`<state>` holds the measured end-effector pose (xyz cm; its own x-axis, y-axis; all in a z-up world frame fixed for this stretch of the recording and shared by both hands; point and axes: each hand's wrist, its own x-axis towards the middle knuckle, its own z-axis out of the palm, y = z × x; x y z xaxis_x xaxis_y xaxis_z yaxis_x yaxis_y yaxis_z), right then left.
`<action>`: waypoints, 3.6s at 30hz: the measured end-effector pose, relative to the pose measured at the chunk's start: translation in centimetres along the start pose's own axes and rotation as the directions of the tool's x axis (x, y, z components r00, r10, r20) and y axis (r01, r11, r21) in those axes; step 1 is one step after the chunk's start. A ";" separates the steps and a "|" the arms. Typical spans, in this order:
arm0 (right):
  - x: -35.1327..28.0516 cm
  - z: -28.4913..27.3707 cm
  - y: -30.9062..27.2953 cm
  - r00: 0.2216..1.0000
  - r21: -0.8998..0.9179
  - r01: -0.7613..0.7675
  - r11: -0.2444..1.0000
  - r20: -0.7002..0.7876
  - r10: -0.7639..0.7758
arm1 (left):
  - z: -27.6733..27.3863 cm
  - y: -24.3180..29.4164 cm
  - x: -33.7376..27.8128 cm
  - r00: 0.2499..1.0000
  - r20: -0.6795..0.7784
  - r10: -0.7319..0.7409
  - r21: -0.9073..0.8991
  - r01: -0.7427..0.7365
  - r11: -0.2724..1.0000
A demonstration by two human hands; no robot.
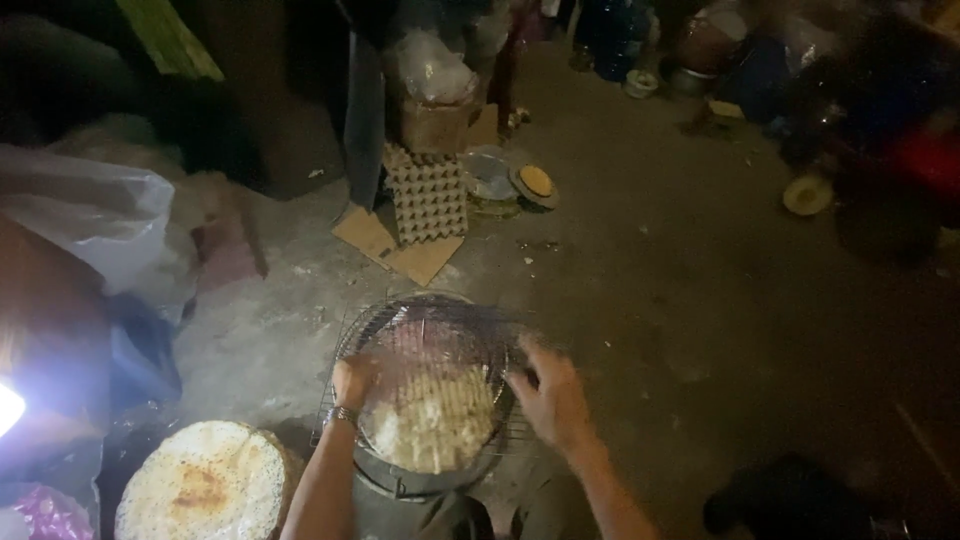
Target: Grilling large, thin rice crackers over a charcoal fire, flipping them frequently by hand and with a wire mesh to ensure even cooking.
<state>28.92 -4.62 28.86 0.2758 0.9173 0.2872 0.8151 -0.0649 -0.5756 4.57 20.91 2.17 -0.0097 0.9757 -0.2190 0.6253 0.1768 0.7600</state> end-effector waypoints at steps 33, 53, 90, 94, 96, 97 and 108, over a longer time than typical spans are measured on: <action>-21.8 27.7 15.2 0.929 -0.223 0.090 0.971 0.369 -0.002 | 2.6 -15.3 -21.2 0.901 -0.176 0.396 0.244 -0.350 0.905; -21.5 26.9 14.5 0.909 -0.197 0.108 0.974 0.417 -0.016 | 3.3 -14.5 -22.3 0.952 -0.069 0.298 0.283 -0.267 0.921; -21.0 26.0 13.7 0.876 -0.198 0.063 0.978 0.481 0.041 | 3.4 -11.1 -21.6 0.858 0.119 0.499 0.445 -0.495 0.746; -21.4 27.0 14.7 0.892 -0.259 0.113 0.959 0.451 0.017 | 3.5 -11.2 -21.7 0.841 0.088 0.533 0.453 -0.510 0.731; -21.3 26.7 14.6 0.881 -0.194 0.113 0.974 0.474 -0.008 | 3.2 -10.8 -21.8 0.856 0.115 0.504 0.438 -0.499 0.748; -21.4 26.9 14.8 0.881 -0.194 0.113 0.974 0.474 -0.008 | 3.3 -10.8 -21.8 0.856 0.115 0.504 0.438 -0.499 0.748; -20.5 25.6 13.3 0.830 -0.220 0.024 0.975 0.548 0.103 | 3.5 -10.6 -21.8 0.859 0.088 0.505 0.464 -0.483 0.742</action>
<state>21.06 -14.20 -4.26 0.0334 0.9701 -0.2405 0.9137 -0.1272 -0.3861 0.85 -2.65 -3.26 0.3756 0.9159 0.1417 0.8309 -0.4005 0.3862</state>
